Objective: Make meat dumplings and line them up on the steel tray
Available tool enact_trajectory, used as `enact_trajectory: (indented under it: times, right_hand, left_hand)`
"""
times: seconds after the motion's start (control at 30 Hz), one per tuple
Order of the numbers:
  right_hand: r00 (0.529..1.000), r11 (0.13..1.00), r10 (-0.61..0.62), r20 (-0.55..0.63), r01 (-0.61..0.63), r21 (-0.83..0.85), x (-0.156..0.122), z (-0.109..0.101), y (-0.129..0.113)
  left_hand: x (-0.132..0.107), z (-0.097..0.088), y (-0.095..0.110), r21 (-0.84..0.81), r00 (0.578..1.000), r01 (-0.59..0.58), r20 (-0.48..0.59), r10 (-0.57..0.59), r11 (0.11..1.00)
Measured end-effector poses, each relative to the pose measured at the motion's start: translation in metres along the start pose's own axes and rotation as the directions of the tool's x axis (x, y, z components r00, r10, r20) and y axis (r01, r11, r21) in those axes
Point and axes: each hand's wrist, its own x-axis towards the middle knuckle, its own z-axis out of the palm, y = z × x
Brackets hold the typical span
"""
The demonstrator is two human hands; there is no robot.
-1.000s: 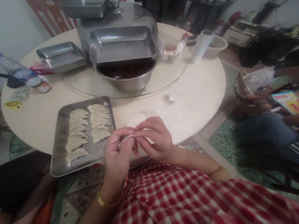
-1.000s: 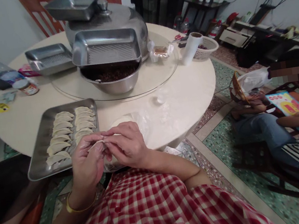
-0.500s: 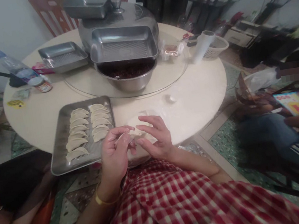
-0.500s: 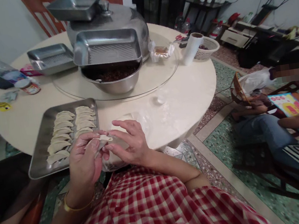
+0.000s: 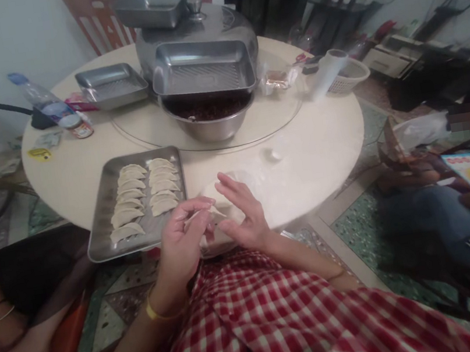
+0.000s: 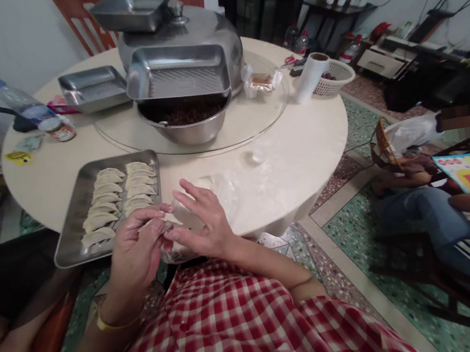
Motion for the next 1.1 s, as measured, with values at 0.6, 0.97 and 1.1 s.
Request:
enact_trajectory:
  times: [0.6, 0.97, 1.1]
  right_hand:
    - [0.98, 0.932, 0.117, 0.159, -0.163, 0.324, 0.004, 0.018, -0.013]
    - [0.957, 0.851, 0.287, 0.052, -0.279, 0.444, 0.0, 0.029, -0.015]
    - [0.943, 0.822, 0.33, 0.041, -0.308, 0.479, 0.002, 0.034, -0.016]
  left_hand:
    - [-0.011, -0.015, -0.007, 0.022, 0.991, 0.072, 0.111, -0.074, 0.997]
    - [-0.012, -0.017, -0.008, 0.004, 0.989, 0.081, 0.12, -0.081, 0.997]
    - [-0.013, -0.018, -0.018, 0.092, 1.0, 0.018, 0.001, -0.019, 0.996]
